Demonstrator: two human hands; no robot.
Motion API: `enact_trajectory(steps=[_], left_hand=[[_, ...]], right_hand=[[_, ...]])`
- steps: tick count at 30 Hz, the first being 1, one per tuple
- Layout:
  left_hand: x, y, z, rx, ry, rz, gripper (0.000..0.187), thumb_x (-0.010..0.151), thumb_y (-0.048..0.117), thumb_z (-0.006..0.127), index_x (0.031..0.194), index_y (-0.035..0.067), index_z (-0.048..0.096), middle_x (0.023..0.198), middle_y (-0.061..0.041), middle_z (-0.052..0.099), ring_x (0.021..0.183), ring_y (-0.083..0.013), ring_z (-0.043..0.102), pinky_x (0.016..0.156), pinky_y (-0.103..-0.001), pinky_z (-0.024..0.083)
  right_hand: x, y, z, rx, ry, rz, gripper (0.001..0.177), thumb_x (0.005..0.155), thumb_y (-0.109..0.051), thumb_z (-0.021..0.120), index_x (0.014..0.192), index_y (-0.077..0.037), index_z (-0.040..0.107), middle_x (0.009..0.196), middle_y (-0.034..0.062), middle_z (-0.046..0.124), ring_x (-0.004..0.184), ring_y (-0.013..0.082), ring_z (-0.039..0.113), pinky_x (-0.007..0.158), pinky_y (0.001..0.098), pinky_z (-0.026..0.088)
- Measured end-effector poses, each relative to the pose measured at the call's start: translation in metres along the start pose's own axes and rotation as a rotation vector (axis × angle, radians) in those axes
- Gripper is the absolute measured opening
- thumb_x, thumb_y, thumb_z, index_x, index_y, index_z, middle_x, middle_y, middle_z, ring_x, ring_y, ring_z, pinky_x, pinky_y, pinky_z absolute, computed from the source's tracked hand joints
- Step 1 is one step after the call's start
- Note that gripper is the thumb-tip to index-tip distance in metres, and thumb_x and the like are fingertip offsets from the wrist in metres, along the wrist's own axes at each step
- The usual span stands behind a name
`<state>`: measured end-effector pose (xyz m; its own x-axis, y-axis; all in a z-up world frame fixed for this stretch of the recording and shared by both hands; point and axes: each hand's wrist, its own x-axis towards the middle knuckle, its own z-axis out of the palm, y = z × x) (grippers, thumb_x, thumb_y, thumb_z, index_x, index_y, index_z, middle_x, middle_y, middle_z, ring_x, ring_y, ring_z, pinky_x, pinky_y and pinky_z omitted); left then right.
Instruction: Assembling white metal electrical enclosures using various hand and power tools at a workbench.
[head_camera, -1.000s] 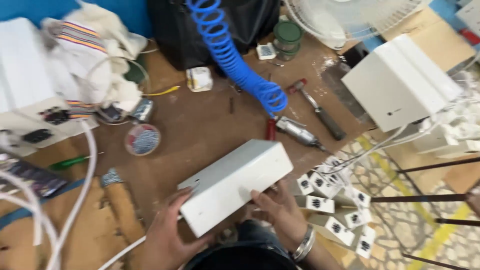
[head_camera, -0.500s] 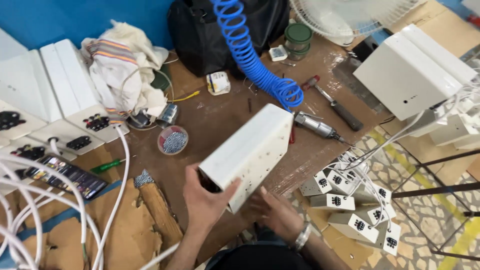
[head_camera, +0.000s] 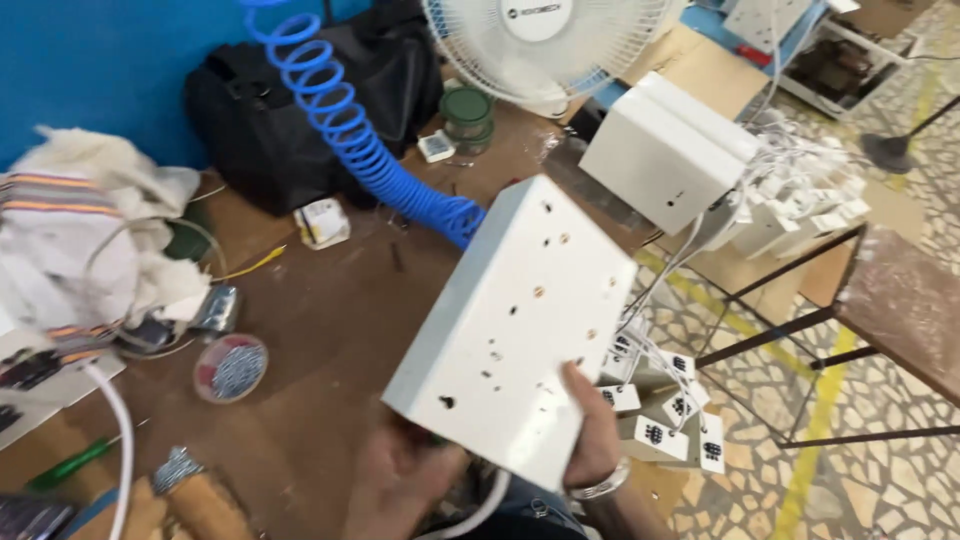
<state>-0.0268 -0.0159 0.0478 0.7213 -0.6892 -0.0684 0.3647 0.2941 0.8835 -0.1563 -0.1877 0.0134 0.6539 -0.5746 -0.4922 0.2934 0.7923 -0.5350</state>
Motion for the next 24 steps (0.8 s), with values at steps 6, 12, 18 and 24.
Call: enact_trajectory(steps=[6, 12, 18, 24], left_hand=[[0.026, -0.027, -0.007, 0.457, -0.747, -0.519, 0.051, 0.090, 0.033, 0.076, 0.131, 0.007, 0.062, 0.111, -0.006, 0.067, 0.106, -0.0138, 0.064, 0.092, -0.028, 0.050], [0.059, -0.082, -0.044, 0.789, -0.675, -0.502, 0.034, 0.091, 0.034, 0.073, 0.117, 0.014, 0.075, 0.094, -0.004, 0.074, 0.089, -0.0120, 0.069, 0.081, -0.027, 0.053], [0.098, -0.080, 0.024, 0.910, -0.623, -0.400, 0.027, 0.088, 0.028, 0.075, 0.113, 0.016, 0.079, 0.095, -0.005, 0.074, 0.092, -0.0183, 0.074, 0.082, -0.032, 0.057], [0.118, -0.079, 0.074, 0.974, -0.467, -0.341, 0.024, 0.087, 0.026, 0.075, 0.107, 0.015, 0.079, 0.094, -0.007, 0.074, 0.091, -0.0238, 0.074, 0.082, -0.036, 0.057]], right_hand=[[0.004, -0.112, -0.013, -0.257, 0.214, -0.474, 0.068, 0.085, -0.029, 0.066, 0.141, 0.004, 0.046, 0.121, 0.0290, 0.064, 0.107, 0.0385, 0.069, 0.087, 0.0463, 0.059], [0.014, -0.252, -0.049, -1.230, 0.486, -1.126, 0.057, 0.089, -0.020, 0.085, 0.127, 0.011, 0.057, 0.112, 0.0203, 0.070, 0.096, 0.0260, 0.070, 0.087, 0.0391, 0.058], [0.080, -0.336, -0.022, -1.943, 0.577, -0.772, 0.084, 0.070, -0.029, 0.089, 0.142, 0.003, 0.056, 0.111, 0.0219, 0.072, 0.088, 0.0323, 0.073, 0.072, 0.0433, 0.061], [0.188, -0.351, -0.024, -2.161, 0.397, -0.671, 0.099, 0.063, -0.051, 0.089, 0.143, -0.003, 0.056, 0.117, 0.0242, 0.071, 0.101, 0.0388, 0.072, 0.089, 0.0471, 0.057]])
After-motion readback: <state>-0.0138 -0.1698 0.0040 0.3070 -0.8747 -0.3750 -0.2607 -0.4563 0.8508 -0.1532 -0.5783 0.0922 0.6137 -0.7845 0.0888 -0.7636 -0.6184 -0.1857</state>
